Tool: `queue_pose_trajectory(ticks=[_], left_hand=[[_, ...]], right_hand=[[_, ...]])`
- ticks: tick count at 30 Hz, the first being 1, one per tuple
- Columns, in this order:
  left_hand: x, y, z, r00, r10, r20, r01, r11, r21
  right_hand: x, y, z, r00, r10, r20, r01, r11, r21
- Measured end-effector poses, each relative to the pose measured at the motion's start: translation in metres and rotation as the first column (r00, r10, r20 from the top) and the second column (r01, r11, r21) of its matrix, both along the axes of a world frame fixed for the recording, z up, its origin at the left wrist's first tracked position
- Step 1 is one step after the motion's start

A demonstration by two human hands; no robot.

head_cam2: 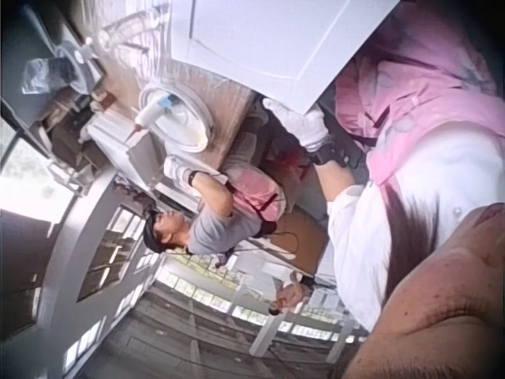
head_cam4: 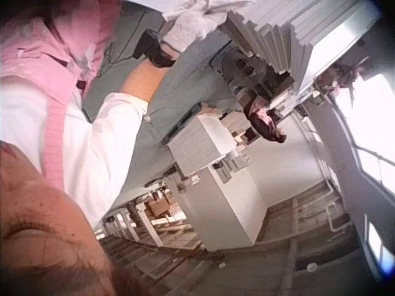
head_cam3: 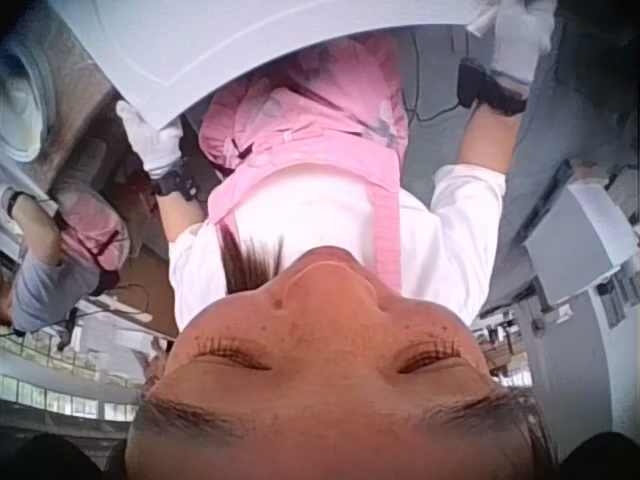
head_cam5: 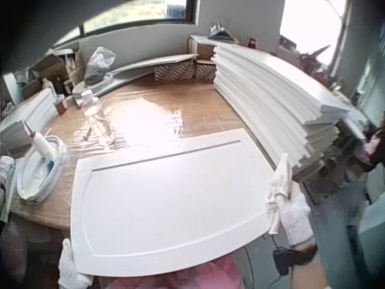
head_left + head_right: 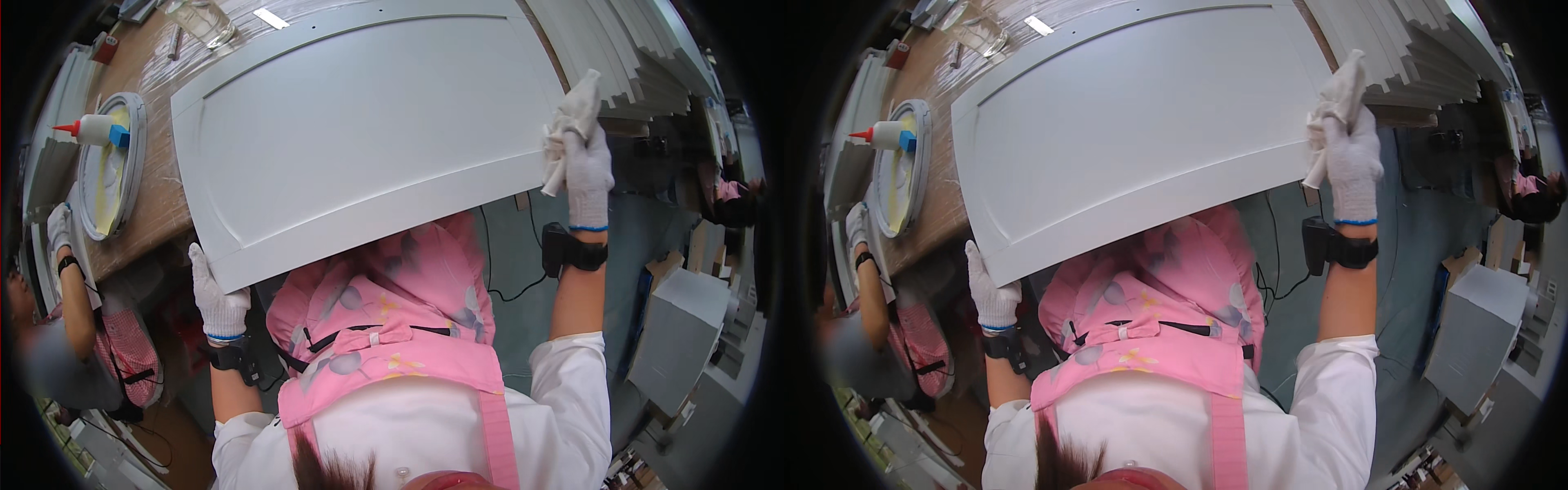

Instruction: Cleaning and applying finishing liquid to white cabinet doors at a workbench.

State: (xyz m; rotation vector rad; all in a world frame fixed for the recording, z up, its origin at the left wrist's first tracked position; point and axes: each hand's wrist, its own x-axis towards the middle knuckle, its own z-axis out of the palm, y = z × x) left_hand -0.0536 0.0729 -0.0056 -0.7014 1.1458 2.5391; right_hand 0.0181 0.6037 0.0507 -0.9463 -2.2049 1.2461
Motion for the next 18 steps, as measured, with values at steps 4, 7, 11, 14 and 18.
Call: queue_pose_trajectory(ticks=[4,7,11,14,18], left_hand=[[0.001,0.002,0.009,0.993,-0.11,-0.046,0.117,0.97,0.214],[0.002,-0.007,0.01,0.981,-0.187,-0.051,0.194,0.943,0.271],[0.009,-0.002,0.028,0.985,-0.169,0.044,0.163,0.98,0.115],[0.015,-0.014,0.012,0.988,-0.15,0.037,0.139,0.967,0.214],[0.03,-0.03,0.016,0.991,-0.133,0.005,0.122,0.928,0.353]], right_hand=[[-0.041,-0.173,-0.015,0.887,0.343,0.31,-0.46,0.584,0.669],[-0.046,-0.302,-0.018,0.472,0.882,-0.006,-0.686,0.372,0.625],[-0.041,-0.333,0.022,-0.009,0.957,-0.289,-0.973,-0.075,-0.217],[-0.041,-0.271,0.051,0.497,0.818,-0.29,-0.707,0.188,-0.682],[-0.032,-0.179,0.064,0.913,0.273,-0.303,-0.397,0.765,-0.507]])
